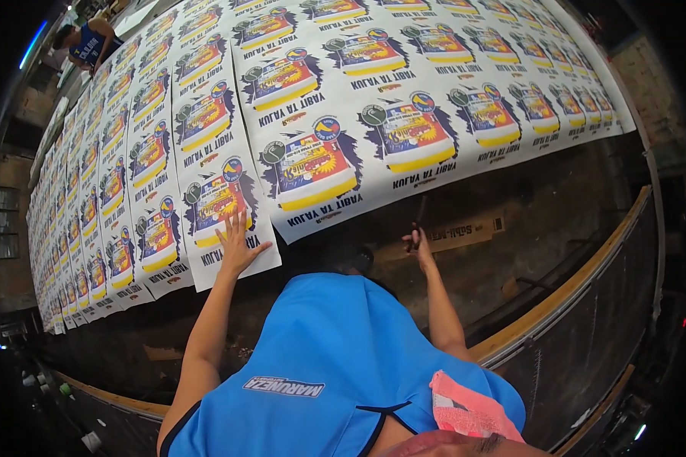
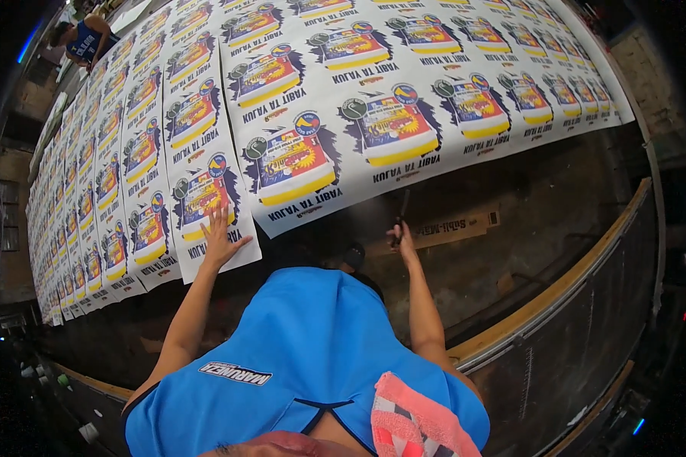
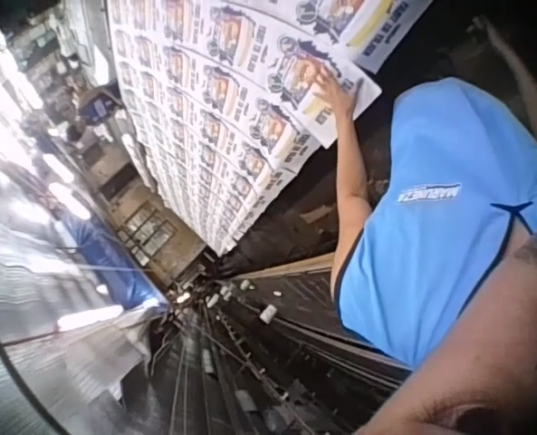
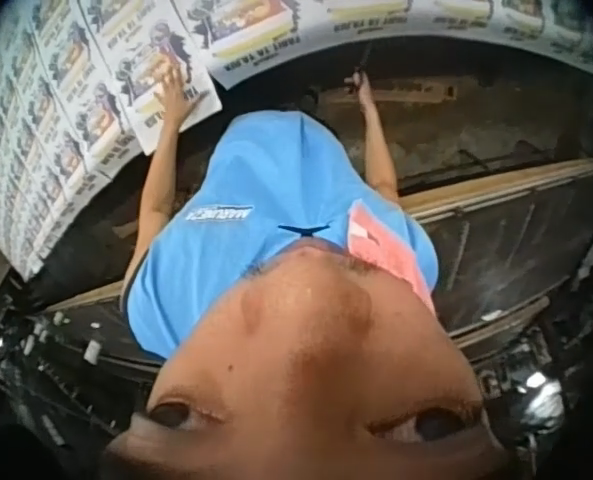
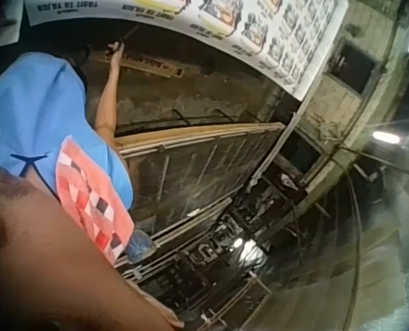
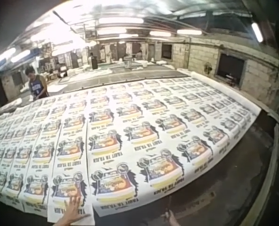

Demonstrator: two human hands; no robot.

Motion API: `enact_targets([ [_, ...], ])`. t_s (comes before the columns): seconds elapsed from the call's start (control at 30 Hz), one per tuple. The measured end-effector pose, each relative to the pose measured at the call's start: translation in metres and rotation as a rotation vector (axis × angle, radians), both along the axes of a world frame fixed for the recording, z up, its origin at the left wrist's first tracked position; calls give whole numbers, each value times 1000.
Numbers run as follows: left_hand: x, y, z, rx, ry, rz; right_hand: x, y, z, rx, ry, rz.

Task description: Cutting a specific design out of a long printed fabric roll on a warehouse table.

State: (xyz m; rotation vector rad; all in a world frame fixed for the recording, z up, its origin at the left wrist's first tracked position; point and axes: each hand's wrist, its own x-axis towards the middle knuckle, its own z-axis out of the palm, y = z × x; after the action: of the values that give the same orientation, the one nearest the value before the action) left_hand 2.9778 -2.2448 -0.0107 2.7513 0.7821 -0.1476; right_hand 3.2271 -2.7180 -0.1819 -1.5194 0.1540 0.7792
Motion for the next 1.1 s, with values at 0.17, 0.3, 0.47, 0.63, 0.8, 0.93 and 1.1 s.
enact_targets([
  [0.17,24,-25,-16,188,194,61,-19,51,-6,146,79,145],
  [0.3,36,-32,-17,95,195,194,-34,89,16,321,5,130],
  [0.47,73,-61,11,11,-190,63,-47,67,52,448,-72,175],
  [0.63,126,-150,52,-5,-270,-375,-50,50,94,324,-150,408],
  [0.8,168,-199,30,22,-140,-513,-46,56,137,262,-110,344],
  [0.93,175,-203,-3,194,-133,-535,-63,62,152,324,-49,200],
  [1.1,168,-206,-10,96,-100,-527,-69,67,158,353,-16,143],
])
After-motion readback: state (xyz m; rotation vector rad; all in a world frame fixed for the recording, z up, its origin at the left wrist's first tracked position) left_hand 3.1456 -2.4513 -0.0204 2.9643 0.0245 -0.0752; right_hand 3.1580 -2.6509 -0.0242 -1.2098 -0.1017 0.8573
